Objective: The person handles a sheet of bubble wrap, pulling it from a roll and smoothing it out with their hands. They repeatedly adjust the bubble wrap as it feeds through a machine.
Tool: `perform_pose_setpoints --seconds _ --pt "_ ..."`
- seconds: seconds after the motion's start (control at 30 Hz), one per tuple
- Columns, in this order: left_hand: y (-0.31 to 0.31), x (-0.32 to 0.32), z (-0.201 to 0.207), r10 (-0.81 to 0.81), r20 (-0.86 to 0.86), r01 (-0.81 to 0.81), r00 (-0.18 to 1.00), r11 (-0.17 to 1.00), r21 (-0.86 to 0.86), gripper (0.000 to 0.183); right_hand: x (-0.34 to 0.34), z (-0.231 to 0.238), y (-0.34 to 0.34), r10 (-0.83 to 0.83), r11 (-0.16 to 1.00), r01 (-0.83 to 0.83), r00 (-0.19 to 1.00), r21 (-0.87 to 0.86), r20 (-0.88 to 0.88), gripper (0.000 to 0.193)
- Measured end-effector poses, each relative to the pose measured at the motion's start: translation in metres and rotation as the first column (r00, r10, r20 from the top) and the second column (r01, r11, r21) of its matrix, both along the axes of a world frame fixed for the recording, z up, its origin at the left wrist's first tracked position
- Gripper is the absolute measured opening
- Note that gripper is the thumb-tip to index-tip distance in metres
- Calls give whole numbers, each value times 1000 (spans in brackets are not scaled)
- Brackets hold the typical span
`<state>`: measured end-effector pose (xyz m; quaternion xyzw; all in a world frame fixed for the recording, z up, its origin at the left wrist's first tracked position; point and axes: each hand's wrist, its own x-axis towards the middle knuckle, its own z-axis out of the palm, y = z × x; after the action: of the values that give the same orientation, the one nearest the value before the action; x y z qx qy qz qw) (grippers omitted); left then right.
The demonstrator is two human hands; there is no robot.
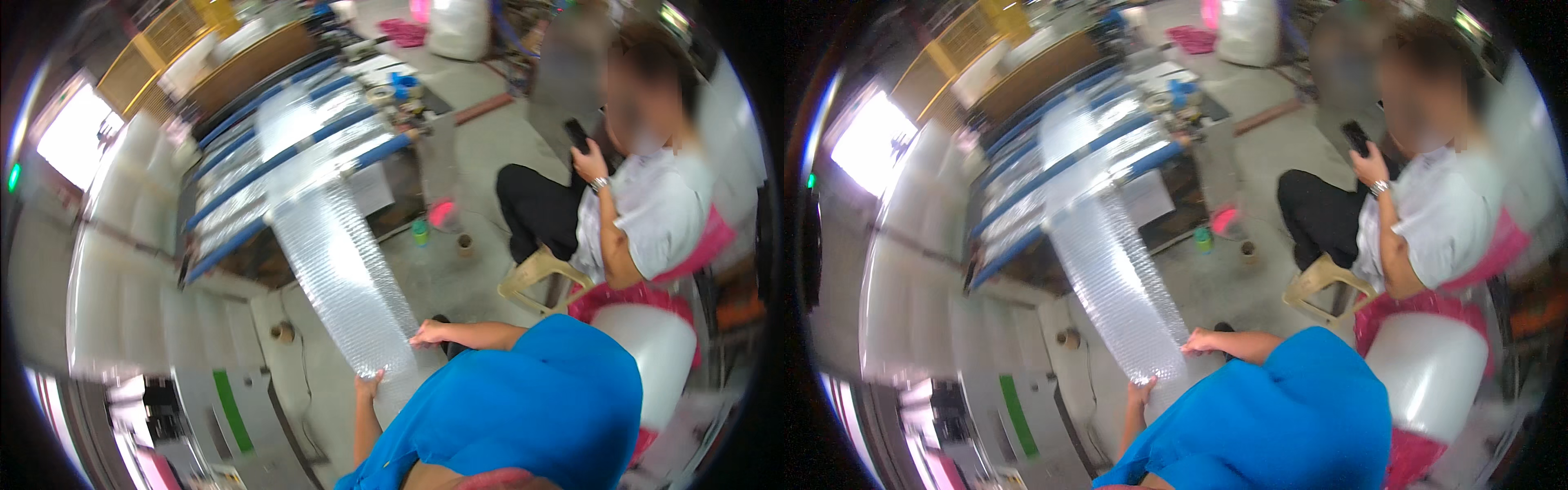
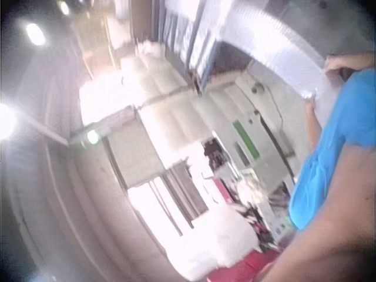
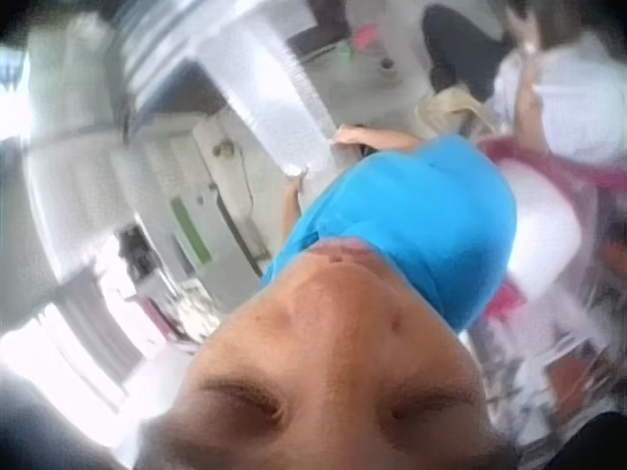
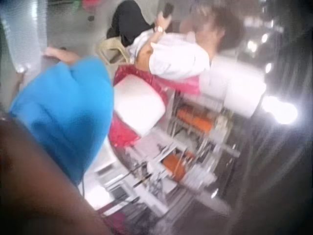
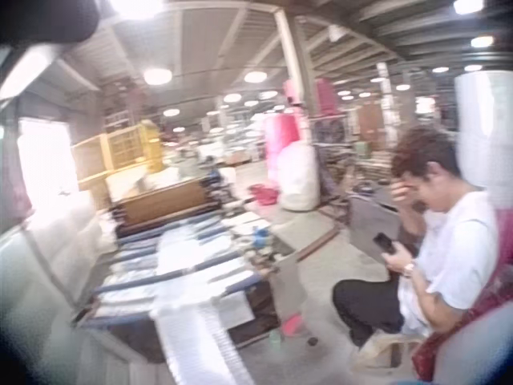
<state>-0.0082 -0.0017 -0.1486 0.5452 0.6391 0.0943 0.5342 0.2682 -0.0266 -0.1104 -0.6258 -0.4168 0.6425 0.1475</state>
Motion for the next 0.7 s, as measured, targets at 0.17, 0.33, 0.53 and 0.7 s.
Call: perform_pose_setpoints --seconds 0.17,0.33,0.53,0.7 --pt "54 25 -11 60 116 -72 991 991 110 62 22 -27 65 79 975 -111 982 193 170 32" --pt "102 57 3 217 -3 -211 976 950 231 59 31 -8 101 -217 922 199 976 332 16 29" --pt "139 83 57 228 124 -259 966 831 492 51 29 18 137 -452 798 417 892 434 -26 21" --pt "171 81 90 299 60 -283 952 793 540 55 -14 42 103 -790 379 323 601 867 122 31"
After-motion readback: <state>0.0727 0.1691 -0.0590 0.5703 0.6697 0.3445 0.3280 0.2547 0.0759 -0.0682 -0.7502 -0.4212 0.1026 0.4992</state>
